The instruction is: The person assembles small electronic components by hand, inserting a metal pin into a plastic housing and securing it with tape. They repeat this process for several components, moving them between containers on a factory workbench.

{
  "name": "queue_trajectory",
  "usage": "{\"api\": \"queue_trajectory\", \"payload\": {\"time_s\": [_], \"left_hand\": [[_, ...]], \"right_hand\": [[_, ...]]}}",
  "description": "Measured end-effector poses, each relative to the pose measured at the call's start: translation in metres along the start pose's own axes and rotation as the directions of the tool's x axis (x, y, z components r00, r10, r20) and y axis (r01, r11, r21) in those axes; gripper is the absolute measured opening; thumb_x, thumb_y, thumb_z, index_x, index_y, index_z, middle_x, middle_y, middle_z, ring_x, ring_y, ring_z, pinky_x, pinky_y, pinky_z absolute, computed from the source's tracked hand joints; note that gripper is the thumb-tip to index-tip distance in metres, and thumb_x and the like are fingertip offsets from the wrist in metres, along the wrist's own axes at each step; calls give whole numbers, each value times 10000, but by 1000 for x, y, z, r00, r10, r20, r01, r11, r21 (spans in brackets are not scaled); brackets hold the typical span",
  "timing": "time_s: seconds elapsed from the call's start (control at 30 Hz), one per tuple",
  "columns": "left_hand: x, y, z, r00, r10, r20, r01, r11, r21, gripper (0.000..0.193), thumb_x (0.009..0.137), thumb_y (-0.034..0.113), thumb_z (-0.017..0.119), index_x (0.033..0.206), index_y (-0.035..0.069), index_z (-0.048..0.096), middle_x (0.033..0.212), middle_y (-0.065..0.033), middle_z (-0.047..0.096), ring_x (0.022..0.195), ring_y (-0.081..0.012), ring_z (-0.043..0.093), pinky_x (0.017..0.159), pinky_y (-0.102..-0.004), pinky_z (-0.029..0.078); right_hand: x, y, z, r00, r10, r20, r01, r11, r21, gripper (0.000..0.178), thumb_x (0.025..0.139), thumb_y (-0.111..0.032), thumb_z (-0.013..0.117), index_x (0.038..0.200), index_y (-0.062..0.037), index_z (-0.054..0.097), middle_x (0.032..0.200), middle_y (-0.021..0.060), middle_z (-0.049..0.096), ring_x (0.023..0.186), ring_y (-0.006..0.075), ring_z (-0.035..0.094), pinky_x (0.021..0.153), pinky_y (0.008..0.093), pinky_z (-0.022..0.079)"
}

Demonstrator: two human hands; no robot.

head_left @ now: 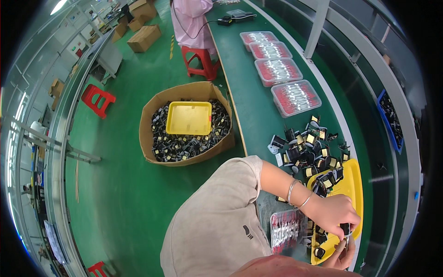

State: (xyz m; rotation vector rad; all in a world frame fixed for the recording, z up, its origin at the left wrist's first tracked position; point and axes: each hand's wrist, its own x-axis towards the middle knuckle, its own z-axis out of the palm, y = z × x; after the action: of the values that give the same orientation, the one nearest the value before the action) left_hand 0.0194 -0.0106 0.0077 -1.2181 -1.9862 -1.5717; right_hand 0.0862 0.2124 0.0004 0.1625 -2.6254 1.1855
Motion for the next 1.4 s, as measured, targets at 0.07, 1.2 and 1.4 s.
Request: {"api": "queue_trajectory", "payload": {"time_s": [0.07,1.2,1.4], "left_hand": [[1,-1,-1,1000,18,-2,-18,1000,-6,282,661,265,748,828,103,589,732,-1,631,670,-242,581,650,-356,404],[21,-14,-13,840,-411,355,534,511,-673,192,818,-51,625,988,-19,542,1036,-116,643,881,-124,623,755,-251,525],[55,-22,7,788,-386,480,616,487,-619,176,833,-7,640,981,-20,545,1006,-103,646,854,-103,615,781,-239,514]], "right_hand": [[0,0,2,999,-33,-18,33,999,-1,312,955,-198,516,1196,0,526,970,74,627,812,107,584,703,214,452],[27,-56,18,969,-158,-189,169,985,39,184,860,-37,475,764,33,615,566,54,555,501,136,526,508,259,401],[25,-49,-5,976,7,-216,35,982,188,175,857,-70,573,999,28,600,681,90,618,594,166,607,561,267,467]]}}
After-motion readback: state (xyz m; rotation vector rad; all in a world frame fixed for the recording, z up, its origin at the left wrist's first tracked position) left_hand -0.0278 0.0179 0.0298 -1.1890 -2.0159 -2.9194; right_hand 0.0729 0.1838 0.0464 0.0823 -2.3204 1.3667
